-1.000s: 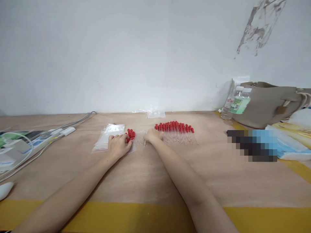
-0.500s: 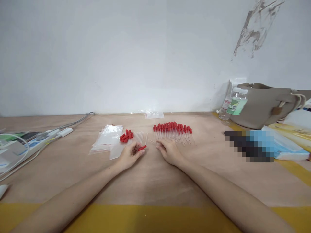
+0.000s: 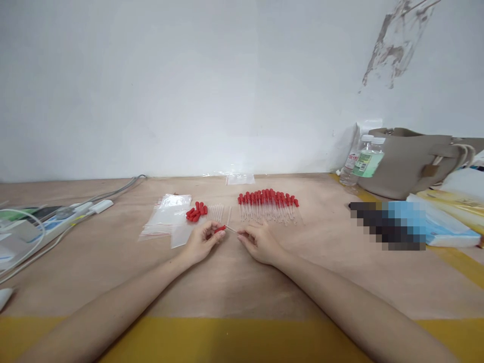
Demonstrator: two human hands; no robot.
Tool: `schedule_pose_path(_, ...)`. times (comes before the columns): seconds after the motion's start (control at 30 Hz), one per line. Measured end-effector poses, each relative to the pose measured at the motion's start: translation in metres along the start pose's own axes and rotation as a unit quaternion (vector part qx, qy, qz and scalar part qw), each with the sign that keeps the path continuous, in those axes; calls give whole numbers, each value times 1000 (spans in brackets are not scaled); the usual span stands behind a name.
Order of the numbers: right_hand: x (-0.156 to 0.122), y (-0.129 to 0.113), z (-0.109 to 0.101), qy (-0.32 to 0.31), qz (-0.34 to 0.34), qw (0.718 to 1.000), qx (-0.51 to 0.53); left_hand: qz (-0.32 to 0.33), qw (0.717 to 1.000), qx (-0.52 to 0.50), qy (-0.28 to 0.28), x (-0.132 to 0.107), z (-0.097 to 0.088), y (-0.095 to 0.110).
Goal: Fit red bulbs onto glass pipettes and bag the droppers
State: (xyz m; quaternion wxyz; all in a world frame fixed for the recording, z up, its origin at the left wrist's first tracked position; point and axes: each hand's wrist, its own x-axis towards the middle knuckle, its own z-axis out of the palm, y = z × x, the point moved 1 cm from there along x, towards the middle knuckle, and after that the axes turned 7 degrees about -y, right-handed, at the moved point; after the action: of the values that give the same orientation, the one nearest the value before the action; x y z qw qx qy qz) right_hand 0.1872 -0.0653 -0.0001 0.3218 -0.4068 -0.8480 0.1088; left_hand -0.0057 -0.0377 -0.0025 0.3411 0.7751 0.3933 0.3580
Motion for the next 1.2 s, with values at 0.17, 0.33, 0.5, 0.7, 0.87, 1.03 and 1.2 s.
schedule_pose_path(0.17, 1, 0, -1, -35, 16, 998, 49, 22, 1000, -1, -5, -1, -1, 0)
schedule_pose_path(0.33, 2, 0, -9, -73, 7, 997, -1, 55, 997, 26, -46, -5, -3, 4)
schedule_pose_path(0.5, 2, -4, -15, -61, -25, 991, -116, 65, 993, 80, -65, -7, -4, 10)
schedule_pose_path(0.7, 3, -10, -17, -71, -53, 982, -168, 75, 984, 141, -82, -10, -4, 15)
schedule_pose_path(0.87, 4, -14, -12, -79, -47, 982, -166, 96, 980, 152, -90, -12, -5, 19)
schedule_pose_path(1.03, 8, -18, -7, -100, -28, 984, -146, 106, 976, 172, -80, -12, -5, 18)
schedule_pose_path(1.2, 13, -21, -11, -106, -14, 985, -134, 94, 981, 152, -76, -7, -5, 15)
